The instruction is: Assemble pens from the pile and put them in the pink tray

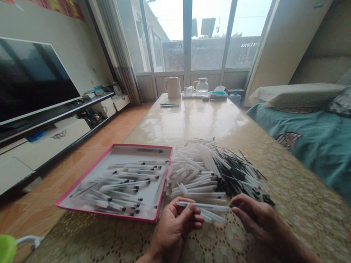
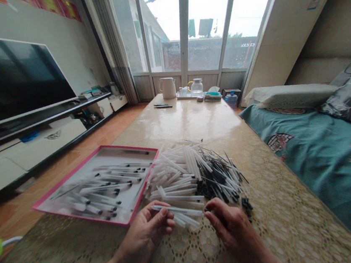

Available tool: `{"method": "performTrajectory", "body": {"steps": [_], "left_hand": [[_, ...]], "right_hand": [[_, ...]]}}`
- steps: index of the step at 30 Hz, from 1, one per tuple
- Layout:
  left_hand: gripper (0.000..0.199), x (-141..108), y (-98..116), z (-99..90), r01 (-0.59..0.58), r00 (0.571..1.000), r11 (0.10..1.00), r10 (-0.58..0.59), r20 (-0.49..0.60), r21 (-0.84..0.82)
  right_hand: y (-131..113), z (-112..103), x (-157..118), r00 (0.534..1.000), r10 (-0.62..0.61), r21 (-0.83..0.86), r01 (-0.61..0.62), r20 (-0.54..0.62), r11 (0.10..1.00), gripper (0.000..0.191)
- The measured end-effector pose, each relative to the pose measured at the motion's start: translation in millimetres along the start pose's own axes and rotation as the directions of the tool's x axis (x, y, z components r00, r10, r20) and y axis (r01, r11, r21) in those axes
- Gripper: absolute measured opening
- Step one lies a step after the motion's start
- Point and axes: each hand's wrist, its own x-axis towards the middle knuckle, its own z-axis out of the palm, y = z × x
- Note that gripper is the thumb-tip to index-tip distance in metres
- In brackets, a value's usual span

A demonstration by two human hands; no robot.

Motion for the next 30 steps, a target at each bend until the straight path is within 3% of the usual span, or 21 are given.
{"method": "performTrajectory", "body": {"steps": [5, 11, 18, 20, 22, 25, 28, 30], "left_hand": [[0.024, -1, -1, -0.8, -0.006, 1.000, 1.000, 0.005, -0.003, -0.018], [0.029, 0, 0, 0.8, 0.007, 1.000, 1.000, -0.008, -0.012, -0.025], [0.027, -1, 1, 0.7, 0.013, 1.000, 1.000, -0.013, 0.012, -0.009], [0.027, -3, 3, 1.8, 0.018, 1.000, 0.999, -0.019, -0.004, -0.027], [0.027, -4, 5, 3.3, 0.014, 0.999, 0.998, -0.017, -0.035, -0.060], [0.027, -5, 7, 5.5, 0.001, 0.997, 0.997, -0.008, -0.080, -0.083], [0.026, -6, 8, 7.1, -0.011, 0.994, 0.998, 0.004, -0.108, -0.064], [0.028, -6, 8, 8.5, -0.015, 0.994, 0.999, 0.010, -0.106, -0.043]], "right_hand": [[10, -9, 1, 0.994, 0.080, -0.069, -0.085, -0.074, 0.994, 0.030], [-1, -10, 2, 0.998, 0.014, 0.071, -0.019, 0.068, 0.997, 0.026], [-12, -6, 3, 0.996, 0.010, 0.170, -0.025, 0.088, 0.985, 0.024], [-9, -11, 2, 0.998, 0.062, 0.215, -0.067, 0.032, 0.974, 0.024], [-1, -19, 0, 0.980, 0.174, 0.302, -0.137, -0.100, 0.943, 0.024], [20, -32, -2, 0.873, 0.377, 0.486, -0.197, -0.308, 0.851, 0.023], [46, -44, -2, 0.690, 0.485, 0.544, -0.156, -0.537, 0.824, 0.021], [60, -50, -3, 0.558, 0.473, 0.459, -0.177, -0.682, 0.871, 0.020]]}}
